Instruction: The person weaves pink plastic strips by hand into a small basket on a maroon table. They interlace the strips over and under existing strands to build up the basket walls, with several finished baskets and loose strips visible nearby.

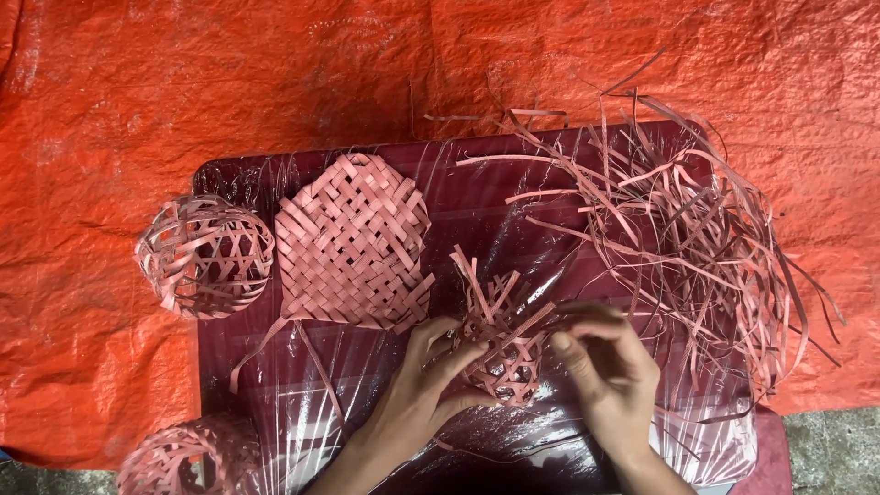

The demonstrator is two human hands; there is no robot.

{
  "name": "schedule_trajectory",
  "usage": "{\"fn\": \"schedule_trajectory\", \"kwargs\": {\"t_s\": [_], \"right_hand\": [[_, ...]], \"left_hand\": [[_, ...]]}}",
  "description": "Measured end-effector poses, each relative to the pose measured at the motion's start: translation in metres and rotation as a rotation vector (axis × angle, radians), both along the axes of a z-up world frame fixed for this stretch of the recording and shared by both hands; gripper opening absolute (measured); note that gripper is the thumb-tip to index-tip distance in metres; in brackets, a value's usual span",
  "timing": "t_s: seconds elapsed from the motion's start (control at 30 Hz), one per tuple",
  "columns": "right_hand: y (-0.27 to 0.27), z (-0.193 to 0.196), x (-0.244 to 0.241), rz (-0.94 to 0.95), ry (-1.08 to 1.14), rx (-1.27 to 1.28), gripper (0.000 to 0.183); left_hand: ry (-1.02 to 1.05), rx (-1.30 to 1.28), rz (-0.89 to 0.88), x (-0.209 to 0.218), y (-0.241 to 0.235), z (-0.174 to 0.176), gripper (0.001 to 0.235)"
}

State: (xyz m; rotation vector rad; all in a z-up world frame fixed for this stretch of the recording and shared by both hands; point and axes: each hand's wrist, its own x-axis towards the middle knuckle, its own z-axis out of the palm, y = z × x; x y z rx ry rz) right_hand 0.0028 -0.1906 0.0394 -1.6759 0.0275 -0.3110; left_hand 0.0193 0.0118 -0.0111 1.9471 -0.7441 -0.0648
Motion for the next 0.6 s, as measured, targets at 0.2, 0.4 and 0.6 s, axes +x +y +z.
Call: {"fn": "schedule_trajectory", "kwargs": {"t_s": [0.2,0.4,0.6], "right_hand": [[-0.004,-0.014,0.008,-0.255,-0.508,-0.708,0.017],[-0.008,-0.006,0.002,0.155,-0.515,-0.740,0.011],[-0.009,0.007,0.005,0.261,-0.205,-0.476,0.019]], "left_hand": [[-0.001,0.068,-0.016,0.000,-0.002,0.005,0.072],[-0.008,0.045,-0.078,0.000,0.001,0.010,0.078],[-0.012,0.079,-0.112,0.000,0.001,0.011,0.076]]}}
